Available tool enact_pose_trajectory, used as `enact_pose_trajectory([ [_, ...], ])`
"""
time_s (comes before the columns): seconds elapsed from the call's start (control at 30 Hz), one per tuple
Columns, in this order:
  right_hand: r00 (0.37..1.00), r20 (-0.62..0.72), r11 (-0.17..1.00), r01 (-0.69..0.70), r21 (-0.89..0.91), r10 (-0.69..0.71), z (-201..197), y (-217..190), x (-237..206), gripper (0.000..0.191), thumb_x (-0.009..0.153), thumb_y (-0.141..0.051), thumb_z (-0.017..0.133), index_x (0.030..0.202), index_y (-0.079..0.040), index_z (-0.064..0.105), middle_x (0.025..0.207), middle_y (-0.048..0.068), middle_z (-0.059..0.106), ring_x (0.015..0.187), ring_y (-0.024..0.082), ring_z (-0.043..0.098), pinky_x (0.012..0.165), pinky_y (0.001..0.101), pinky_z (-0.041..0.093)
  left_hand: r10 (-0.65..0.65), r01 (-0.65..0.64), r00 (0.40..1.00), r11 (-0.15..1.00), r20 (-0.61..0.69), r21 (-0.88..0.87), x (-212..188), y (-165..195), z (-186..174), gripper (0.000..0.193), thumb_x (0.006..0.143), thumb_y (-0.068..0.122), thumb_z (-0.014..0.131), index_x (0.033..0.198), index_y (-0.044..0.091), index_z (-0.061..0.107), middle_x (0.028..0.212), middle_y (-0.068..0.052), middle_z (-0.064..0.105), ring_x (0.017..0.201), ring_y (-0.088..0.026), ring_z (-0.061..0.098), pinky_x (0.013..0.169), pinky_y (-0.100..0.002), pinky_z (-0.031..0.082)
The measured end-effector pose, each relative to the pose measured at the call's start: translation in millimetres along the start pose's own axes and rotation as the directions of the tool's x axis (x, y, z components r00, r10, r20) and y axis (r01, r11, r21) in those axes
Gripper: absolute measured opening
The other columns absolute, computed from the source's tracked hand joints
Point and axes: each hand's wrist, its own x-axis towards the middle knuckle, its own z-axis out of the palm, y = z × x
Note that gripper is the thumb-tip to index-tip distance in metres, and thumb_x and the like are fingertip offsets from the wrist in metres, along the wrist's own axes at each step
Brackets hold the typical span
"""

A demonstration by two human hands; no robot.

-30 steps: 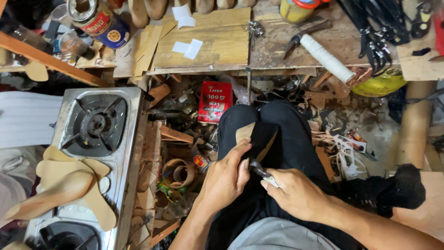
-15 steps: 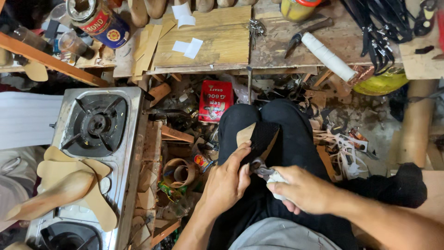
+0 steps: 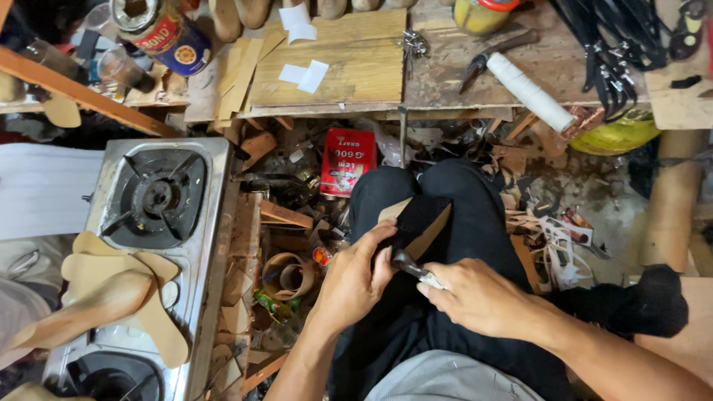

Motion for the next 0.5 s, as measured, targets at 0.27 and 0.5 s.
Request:
enact_pose_trajectory([
  [0.27,0.792,-0.605,0.761,0.440,0.477,-0.079,42,15,-4,0.030,0.105,-0.020,0.049,0.113,0.003,0.066,0.073,0.006,0.070,0.058,0.014,0.067,0.056,0.0282,0.059,-0.260,0.261,0.965,0.961,0.030,-0.087,-3,-12,2,0.036,0.102,0.012,0.057,0.138,0.007,0.055,0.083,-0.018,0.073,0.059,-0.027,0.071,0.061,-0.037,0.055],
  [0.5,0.844,-0.524,0.865,0.341,0.368,-0.110,53,24,-13,0.027,0.098,-0.020,0.056,0.101,0.003,0.070,0.066,0.008,0.070,0.050,0.020,0.068,0.049,0.0334,0.057,-0.247,0.250,0.968,0.956,0.040,-0.156,-7,-12,2,0.036,0.104,0.014,0.051,0.139,0.007,0.052,0.094,-0.015,0.075,0.060,-0.027,0.071,0.062,-0.038,0.057],
])
